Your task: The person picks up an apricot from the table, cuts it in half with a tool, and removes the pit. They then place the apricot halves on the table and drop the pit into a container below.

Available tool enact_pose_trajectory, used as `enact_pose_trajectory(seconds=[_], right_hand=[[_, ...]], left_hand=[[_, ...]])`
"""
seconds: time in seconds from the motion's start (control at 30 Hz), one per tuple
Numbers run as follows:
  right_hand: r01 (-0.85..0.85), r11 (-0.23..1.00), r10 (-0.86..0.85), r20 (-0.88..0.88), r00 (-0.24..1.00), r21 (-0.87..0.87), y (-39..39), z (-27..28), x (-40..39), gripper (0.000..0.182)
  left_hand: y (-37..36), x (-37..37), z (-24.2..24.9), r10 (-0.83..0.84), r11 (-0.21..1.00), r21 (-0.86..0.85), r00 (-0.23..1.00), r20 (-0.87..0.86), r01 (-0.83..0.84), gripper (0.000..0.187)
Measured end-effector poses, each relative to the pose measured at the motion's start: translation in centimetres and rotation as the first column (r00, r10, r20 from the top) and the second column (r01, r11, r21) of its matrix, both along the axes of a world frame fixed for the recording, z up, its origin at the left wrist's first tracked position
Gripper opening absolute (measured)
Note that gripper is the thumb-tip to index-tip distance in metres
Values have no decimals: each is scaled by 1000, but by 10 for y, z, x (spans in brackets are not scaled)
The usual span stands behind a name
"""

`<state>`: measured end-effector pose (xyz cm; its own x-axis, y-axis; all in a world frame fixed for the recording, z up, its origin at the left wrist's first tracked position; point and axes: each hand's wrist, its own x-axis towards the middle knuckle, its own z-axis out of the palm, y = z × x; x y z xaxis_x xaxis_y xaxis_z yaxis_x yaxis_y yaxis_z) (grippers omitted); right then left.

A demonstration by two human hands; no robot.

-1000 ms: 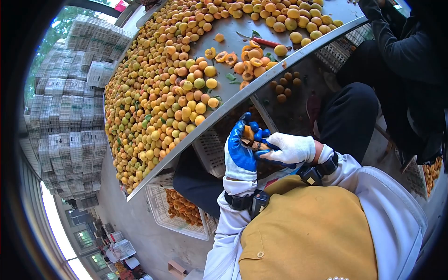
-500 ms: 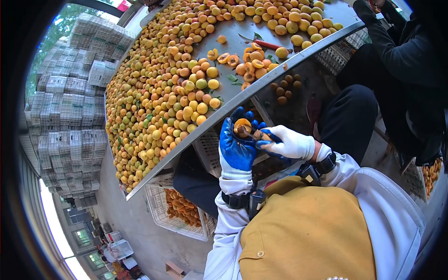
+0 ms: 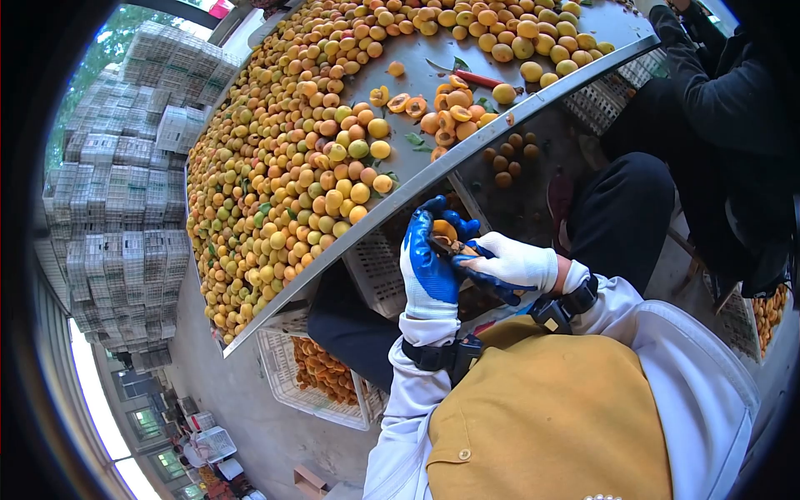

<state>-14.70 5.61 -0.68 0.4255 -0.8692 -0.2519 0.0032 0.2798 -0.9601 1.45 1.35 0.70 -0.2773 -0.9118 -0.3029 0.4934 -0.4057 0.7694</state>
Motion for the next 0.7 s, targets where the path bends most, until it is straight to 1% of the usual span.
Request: enact_pose_trajectory(seconds=[0.03,0.07,0.1,0.13,0.17,0.2,0.23,0.27,0.33,0.37,0.43,0.47,0.53,0.57,0.63,0.67,0.7], right_hand=[[14,998,-17,48,999,67,1,-1,1,38],[14,998,-17,48,999,68,1,-4,3,38],[27,992,-51,190,980,123,0,-6,5,38],[34,983,-92,325,941,179,0,-6,6,37],[36,983,-94,325,941,179,1,-6,2,37],[-29,960,-83,383,920,278,2,8,-4,37],[-100,924,-79,441,894,368,3,15,-7,36],[-100,925,-78,441,894,367,3,15,-6,36],[-133,909,-101,519,849,394,4,14,-3,37],[-134,909,-99,519,849,394,5,11,-1,37],[-109,907,-125,507,853,406,5,6,3,38],[-109,907,-123,504,855,407,6,6,2,38],[-99,909,-110,462,880,406,5,10,2,40],[-101,909,-108,462,880,405,5,9,3,40],[-77,918,-85,382,920,390,5,4,6,40],[-77,917,-86,383,920,390,5,1,7,40],[-83,943,-43,366,930,321,5,-1,8,40]], left_hand=[[0,-1,1,0,1000,1,1000,0,0,41],[1,-1,2,-22,999,-41,999,25,23,44],[1,-4,6,-44,996,-81,998,50,48,48],[1,-6,10,-46,996,-80,998,50,50,48],[1,-7,15,-59,998,-15,993,-103,57,51],[1,-7,20,-58,996,48,965,-254,73,54],[-3,-3,10,-45,994,83,943,-331,76,59],[-4,-3,7,-45,994,82,943,-331,76,59],[-5,-3,5,19,987,160,956,-292,30,59],[-7,-1,-4,20,987,159,956,-292,28,59],[-12,-1,-19,-149,981,44,876,-459,190,61],[-11,1,-25,-147,981,43,875,-461,188,61],[-9,-1,-16,-118,990,38,942,-316,137,64],[-7,-3,-11,-117,990,37,942,-315,135,64],[-2,-11,-1,11,999,42,994,-112,-6,66],[-2,-11,-1,11,999,43,994,-111,-6,66],[-1,-10,-2,37,998,44,998,-58,-34,67]])
